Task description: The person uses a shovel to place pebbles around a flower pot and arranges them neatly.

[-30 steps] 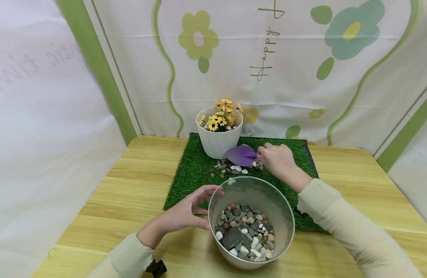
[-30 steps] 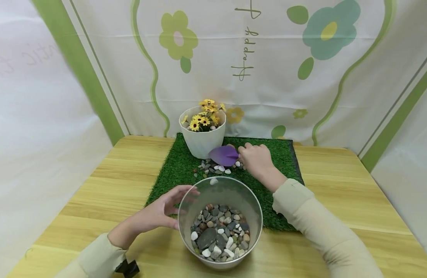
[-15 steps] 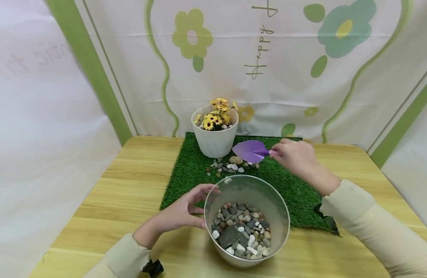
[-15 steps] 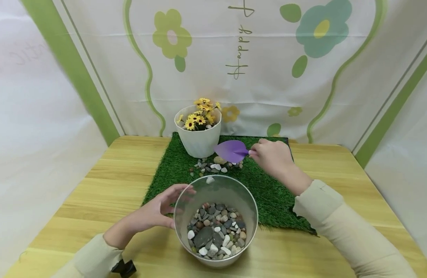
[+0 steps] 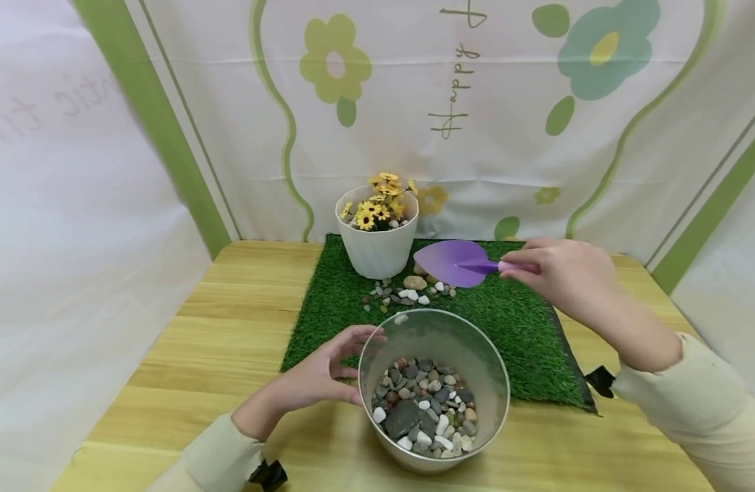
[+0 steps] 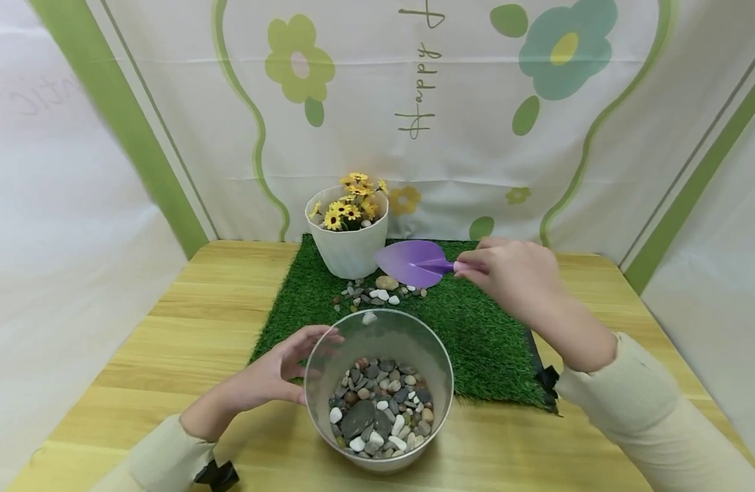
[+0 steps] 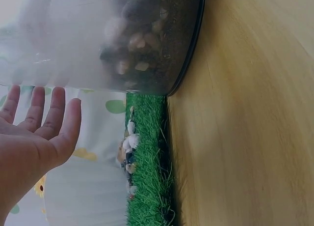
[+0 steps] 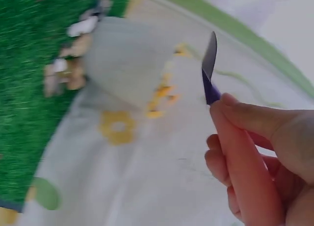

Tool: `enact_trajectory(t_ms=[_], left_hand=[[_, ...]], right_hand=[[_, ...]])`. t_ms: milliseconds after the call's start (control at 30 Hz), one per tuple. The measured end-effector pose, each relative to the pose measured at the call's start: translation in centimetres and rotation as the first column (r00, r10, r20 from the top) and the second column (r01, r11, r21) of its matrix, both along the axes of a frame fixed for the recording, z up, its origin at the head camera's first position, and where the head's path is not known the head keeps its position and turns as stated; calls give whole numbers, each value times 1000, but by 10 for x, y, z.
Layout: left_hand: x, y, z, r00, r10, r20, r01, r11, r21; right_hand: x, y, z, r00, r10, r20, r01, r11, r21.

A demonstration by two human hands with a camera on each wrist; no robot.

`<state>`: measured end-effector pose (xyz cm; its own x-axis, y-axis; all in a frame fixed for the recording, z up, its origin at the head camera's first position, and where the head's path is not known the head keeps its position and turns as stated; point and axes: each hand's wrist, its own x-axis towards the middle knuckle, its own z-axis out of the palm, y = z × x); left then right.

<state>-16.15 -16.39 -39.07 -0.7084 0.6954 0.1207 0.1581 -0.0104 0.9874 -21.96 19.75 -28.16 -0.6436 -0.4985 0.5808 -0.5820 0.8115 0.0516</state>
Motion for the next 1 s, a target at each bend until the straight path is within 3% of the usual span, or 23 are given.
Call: enact_trajectory(t_ms=[233, 400, 600, 767, 1000], left_hand=[[1, -2, 0, 1000, 7, 1, -7, 1000, -9], [0, -2, -1, 1000, -3, 4, 3, 1000, 3], [-1, -2, -2, 1000, 2, 6, -2, 1000, 0], [-1, -1, -1, 1000, -2, 5, 2, 1000, -3], [-1, -1, -1, 1000, -3, 13, 3, 1000, -8]], right_hand=[[34, -6, 21, 993, 99, -70, -98, 995, 8], [54, -14, 25, 964, 229, -138, -226, 973, 35], [73, -26, 17, 948, 317, -39, -310, 942, 124], [87, -41, 10, 958, 285, -1, -272, 913, 303], [106, -67, 6, 995, 90, 44, -99, 841, 532]])
